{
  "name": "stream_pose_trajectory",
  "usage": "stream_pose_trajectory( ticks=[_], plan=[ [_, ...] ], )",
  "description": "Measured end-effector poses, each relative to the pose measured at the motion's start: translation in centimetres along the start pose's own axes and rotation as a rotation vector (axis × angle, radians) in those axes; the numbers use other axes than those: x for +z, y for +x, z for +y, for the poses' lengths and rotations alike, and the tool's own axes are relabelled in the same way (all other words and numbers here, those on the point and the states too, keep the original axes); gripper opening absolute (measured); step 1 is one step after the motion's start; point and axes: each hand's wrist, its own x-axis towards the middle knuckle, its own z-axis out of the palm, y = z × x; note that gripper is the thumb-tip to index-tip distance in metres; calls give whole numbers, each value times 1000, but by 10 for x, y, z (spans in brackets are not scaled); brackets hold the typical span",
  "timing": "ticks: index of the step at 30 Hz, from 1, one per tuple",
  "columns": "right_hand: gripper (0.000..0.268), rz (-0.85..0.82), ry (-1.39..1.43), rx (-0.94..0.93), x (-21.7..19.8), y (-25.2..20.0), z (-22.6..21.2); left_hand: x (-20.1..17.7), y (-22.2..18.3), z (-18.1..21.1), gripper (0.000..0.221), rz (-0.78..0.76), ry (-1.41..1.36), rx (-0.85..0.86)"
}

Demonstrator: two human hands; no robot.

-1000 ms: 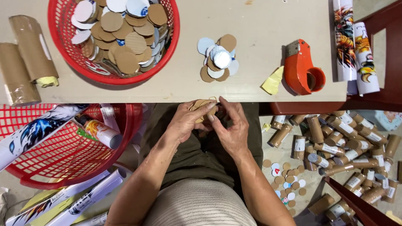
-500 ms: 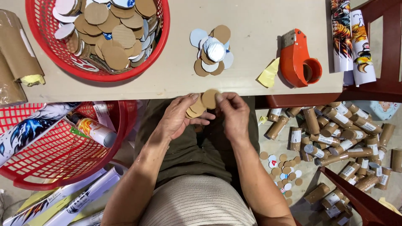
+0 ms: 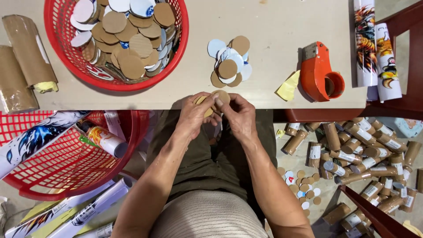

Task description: The recorder is seen organizing circular pieces of cardboard on a table at a print shop.

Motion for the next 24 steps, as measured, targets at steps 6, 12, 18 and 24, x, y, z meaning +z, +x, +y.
stream_pose_trajectory(
  ticks=[6, 12, 18, 24],
  plan=[
    [40, 149, 33, 81, -14, 31, 1, 3, 1, 9, 47, -45, -120, -54],
    [61, 214, -146, -26, -6, 38, -20, -12, 5, 5, 41, -40, -62, -34],
    [51, 164, -58, -110, -10, 43, 51, -11, 16, -2, 31, 78, -50, 13],
    [39, 211, -116, -101, -3, 49, 36, -13, 22, -1, 33, 127, -66, 74]
  ],
)
